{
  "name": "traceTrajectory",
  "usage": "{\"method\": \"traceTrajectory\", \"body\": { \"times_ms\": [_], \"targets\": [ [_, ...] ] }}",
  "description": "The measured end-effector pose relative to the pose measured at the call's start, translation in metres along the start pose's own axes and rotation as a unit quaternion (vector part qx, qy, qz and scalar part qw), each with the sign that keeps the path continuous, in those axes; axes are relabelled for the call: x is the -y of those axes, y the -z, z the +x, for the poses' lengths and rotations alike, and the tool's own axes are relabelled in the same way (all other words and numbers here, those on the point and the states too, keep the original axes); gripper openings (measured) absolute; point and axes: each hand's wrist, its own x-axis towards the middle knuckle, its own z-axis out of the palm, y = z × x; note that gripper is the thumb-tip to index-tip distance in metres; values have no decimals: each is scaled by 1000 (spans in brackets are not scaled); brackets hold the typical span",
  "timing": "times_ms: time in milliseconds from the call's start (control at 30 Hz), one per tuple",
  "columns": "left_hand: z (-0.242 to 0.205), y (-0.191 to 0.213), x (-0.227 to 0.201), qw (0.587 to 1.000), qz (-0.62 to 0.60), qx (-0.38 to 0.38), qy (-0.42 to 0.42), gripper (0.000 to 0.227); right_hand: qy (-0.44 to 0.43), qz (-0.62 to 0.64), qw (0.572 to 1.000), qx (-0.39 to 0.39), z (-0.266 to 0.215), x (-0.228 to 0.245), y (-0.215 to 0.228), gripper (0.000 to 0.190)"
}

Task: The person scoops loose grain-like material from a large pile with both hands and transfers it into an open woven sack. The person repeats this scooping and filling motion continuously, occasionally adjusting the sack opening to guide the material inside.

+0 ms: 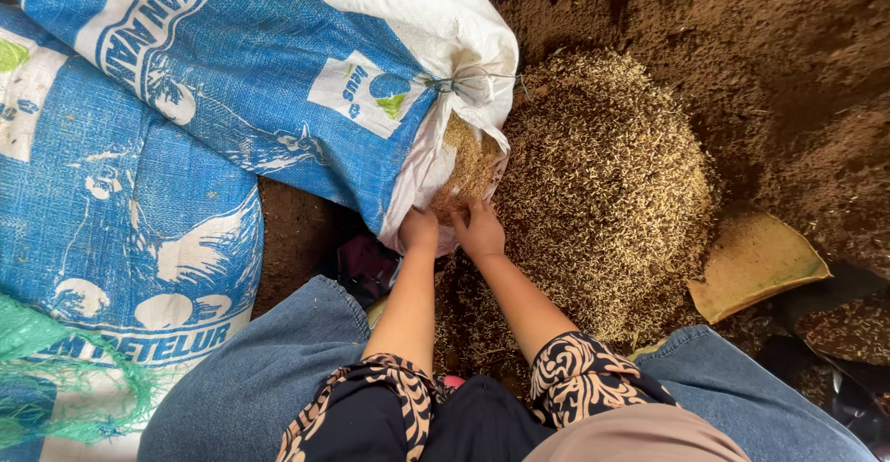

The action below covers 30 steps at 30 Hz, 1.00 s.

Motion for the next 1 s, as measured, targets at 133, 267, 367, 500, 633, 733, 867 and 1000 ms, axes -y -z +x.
{"method": "traceTrajectory", "body": {
  "times_ms": [133,267,367,500,633,733,867,1000],
  "targets": [
    [-4,-6,5,995,-34,76,61,30,14,-42,999,8,-3,-6,0,44],
    [-11,-10,-15,991,-125,16,55,38,-29,-21,999,-22,7,-14,7,44],
    [6,-9,-19,993,-60,-100,-25,64,20,-60,998,-7,13,-18,15,48],
    [33,-21,-16,977,-178,29,112,52,60,-99,992,57,11,-19,20,49],
    [7,-43,-31,897,-437,2,68,43,-12,-66,992,110,23,-15,28,45],
    [-35,-45,-50,872,-465,-47,144,39,-50,-22,999,4,43,-18,29,41],
    [-58,-21,-89,953,-295,-14,68,30,78,25,994,-71,79,-31,23,35],
    [-29,17,-116,981,-59,1,-183,45,216,60,973,-53,124,-37,26,43]
  ]
}}
